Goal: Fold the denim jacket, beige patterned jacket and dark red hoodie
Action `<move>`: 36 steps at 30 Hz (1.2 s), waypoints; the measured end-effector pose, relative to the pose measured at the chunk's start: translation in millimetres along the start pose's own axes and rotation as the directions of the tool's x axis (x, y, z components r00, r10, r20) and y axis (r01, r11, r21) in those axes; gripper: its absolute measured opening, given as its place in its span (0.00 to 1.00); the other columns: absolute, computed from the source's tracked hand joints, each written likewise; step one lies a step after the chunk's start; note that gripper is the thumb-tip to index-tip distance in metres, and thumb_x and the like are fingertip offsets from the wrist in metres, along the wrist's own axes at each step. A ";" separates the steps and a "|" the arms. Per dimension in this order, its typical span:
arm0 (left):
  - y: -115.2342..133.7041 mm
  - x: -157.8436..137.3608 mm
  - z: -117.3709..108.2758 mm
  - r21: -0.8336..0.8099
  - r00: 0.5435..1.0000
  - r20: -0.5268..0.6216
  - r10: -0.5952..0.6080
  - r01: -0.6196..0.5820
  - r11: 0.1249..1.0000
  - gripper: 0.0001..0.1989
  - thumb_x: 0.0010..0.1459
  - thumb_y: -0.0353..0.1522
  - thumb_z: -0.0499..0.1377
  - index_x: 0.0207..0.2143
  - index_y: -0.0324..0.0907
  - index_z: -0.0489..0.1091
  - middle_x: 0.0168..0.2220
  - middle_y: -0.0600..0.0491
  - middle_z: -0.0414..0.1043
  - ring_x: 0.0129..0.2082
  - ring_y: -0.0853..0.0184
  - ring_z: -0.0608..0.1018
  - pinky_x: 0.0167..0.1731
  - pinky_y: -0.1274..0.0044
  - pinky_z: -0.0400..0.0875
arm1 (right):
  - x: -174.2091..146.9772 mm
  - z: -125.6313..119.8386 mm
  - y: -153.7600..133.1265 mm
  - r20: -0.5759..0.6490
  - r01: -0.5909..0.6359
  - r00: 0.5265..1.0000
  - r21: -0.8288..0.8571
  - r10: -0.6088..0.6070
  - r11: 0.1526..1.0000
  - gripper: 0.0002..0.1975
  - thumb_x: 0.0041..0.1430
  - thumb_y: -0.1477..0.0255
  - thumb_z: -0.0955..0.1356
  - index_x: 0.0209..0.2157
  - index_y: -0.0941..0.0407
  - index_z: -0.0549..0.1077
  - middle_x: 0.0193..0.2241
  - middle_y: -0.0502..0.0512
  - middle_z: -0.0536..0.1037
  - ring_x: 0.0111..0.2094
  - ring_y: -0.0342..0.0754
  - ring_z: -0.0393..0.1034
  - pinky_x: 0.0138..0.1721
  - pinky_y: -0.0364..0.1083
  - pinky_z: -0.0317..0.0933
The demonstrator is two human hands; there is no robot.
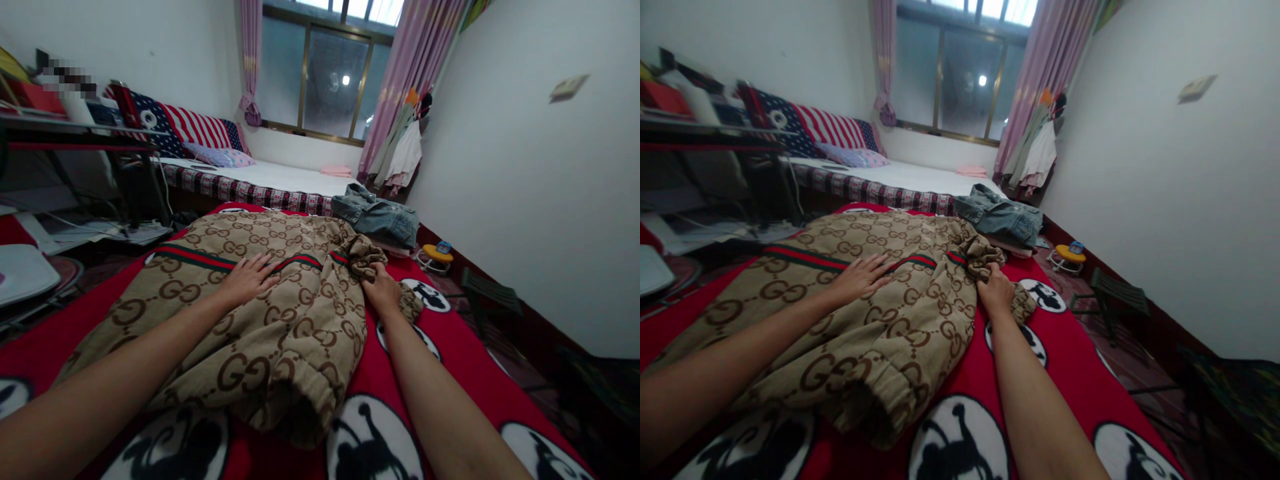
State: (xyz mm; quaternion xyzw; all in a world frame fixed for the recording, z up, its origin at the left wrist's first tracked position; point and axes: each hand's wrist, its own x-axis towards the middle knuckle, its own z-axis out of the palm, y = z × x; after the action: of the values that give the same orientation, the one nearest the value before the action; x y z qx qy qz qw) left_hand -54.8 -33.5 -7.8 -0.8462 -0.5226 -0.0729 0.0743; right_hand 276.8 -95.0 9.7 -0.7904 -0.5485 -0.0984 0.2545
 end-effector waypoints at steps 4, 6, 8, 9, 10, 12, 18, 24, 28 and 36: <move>-1.7 0.4 1.9 -0.009 1.000 -0.009 0.007 -0.007 1.000 0.28 0.67 0.46 0.43 0.66 0.50 0.54 0.68 0.49 0.50 0.67 0.57 0.54 0.62 0.61 0.48 | 1.1 1.6 1.2 -0.009 -0.003 1.000 0.002 0.003 1.000 0.19 0.55 0.66 0.66 0.50 0.51 0.69 0.38 0.56 0.80 0.39 0.54 0.74 0.37 0.46 0.59; -2.5 0.7 2.8 -0.011 1.000 -0.010 0.010 -0.010 1.000 0.28 0.67 0.46 0.43 0.66 0.50 0.54 0.68 0.49 0.50 0.67 0.57 0.54 0.62 0.61 0.48 | 2.0 2.0 2.3 -0.009 -0.003 1.000 0.011 0.003 1.000 0.19 0.54 0.67 0.66 0.50 0.51 0.69 0.37 0.56 0.79 0.39 0.54 0.74 0.37 0.46 0.60; -3.0 1.0 3.2 -0.009 1.000 -0.007 0.010 -0.010 1.000 0.28 0.67 0.46 0.43 0.66 0.50 0.54 0.68 0.50 0.49 0.67 0.57 0.53 0.62 0.61 0.48 | 2.1 2.3 2.9 -0.004 0.006 1.000 0.035 -0.006 0.999 0.20 0.54 0.68 0.66 0.50 0.52 0.69 0.37 0.56 0.79 0.40 0.54 0.73 0.38 0.47 0.61; -3.1 1.0 3.2 -0.007 1.000 -0.004 0.012 -0.012 1.000 0.28 0.67 0.46 0.43 0.66 0.51 0.54 0.68 0.50 0.49 0.67 0.57 0.53 0.62 0.61 0.48 | 1.5 2.5 2.7 -0.008 0.011 1.000 0.047 -0.011 0.999 0.20 0.54 0.69 0.66 0.50 0.53 0.70 0.39 0.57 0.78 0.41 0.55 0.72 0.40 0.48 0.61; -3.0 1.0 2.9 -0.006 1.000 -0.001 0.011 -0.011 1.000 0.28 0.67 0.47 0.43 0.66 0.51 0.54 0.68 0.50 0.49 0.67 0.57 0.53 0.62 0.61 0.48 | 0.2 2.6 2.0 -0.025 0.013 1.000 0.053 -0.011 0.999 0.21 0.53 0.70 0.67 0.50 0.54 0.70 0.41 0.59 0.77 0.44 0.56 0.71 0.43 0.49 0.62; -2.3 0.5 1.6 -0.011 1.000 0.007 0.010 -0.009 1.000 0.28 0.67 0.47 0.43 0.66 0.51 0.53 0.69 0.50 0.48 0.68 0.57 0.53 0.62 0.61 0.47 | -5.4 2.5 -1.0 -0.091 0.018 0.996 0.045 -0.013 0.999 0.25 0.51 0.72 0.68 0.53 0.55 0.69 0.51 0.65 0.71 0.52 0.59 0.66 0.50 0.53 0.60; 1.6 -1.6 -2.4 -0.054 0.999 0.034 0.001 0.001 0.999 0.29 0.67 0.47 0.41 0.67 0.51 0.51 0.69 0.51 0.46 0.68 0.57 0.51 0.63 0.60 0.45 | -39.6 -18.9 -7.0 -0.040 0.398 0.917 0.054 -0.396 0.916 0.33 0.49 0.82 0.64 0.58 0.54 0.66 0.67 0.64 0.50 0.67 0.63 0.42 0.62 0.67 0.44; 5.1 -4.0 -9.5 -0.067 0.999 0.043 -0.010 0.013 0.998 0.30 0.67 0.49 0.41 0.67 0.50 0.50 0.70 0.50 0.45 0.69 0.57 0.50 0.64 0.60 0.44 | -84.7 -88.2 -9.6 0.381 0.623 0.511 0.453 -0.771 0.637 0.41 0.51 0.79 0.65 0.67 0.51 0.51 0.66 0.62 0.55 0.66 0.57 0.50 0.63 0.66 0.43; 9.2 -5.0 -11.0 -0.081 0.998 0.064 -0.017 0.022 0.996 0.30 0.67 0.49 0.41 0.68 0.50 0.49 0.70 0.50 0.44 0.69 0.56 0.48 0.64 0.60 0.42 | -118.3 -103.8 -37.7 0.360 0.708 0.402 0.461 -0.842 0.535 0.47 0.49 0.75 0.69 0.68 0.50 0.46 0.70 0.60 0.42 0.69 0.58 0.39 0.65 0.61 0.43; -14.2 -3.9 -60.1 -0.493 0.938 0.300 0.172 -0.002 0.870 0.30 0.54 0.44 0.60 0.59 0.44 0.67 0.63 0.46 0.62 0.63 0.51 0.63 0.59 0.61 0.58 | -53.2 -75.9 -48.2 0.040 0.404 0.821 0.664 -0.570 0.629 0.14 0.57 0.67 0.64 0.37 0.58 0.79 0.29 0.55 0.80 0.36 0.51 0.75 0.38 0.46 0.69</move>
State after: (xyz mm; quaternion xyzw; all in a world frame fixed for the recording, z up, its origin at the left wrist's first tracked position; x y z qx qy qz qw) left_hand -72.0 -42.8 51.0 -0.8606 -0.4530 -0.0533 -0.2266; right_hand 221.8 -164.2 65.4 -0.4845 -0.7701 0.1238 0.3961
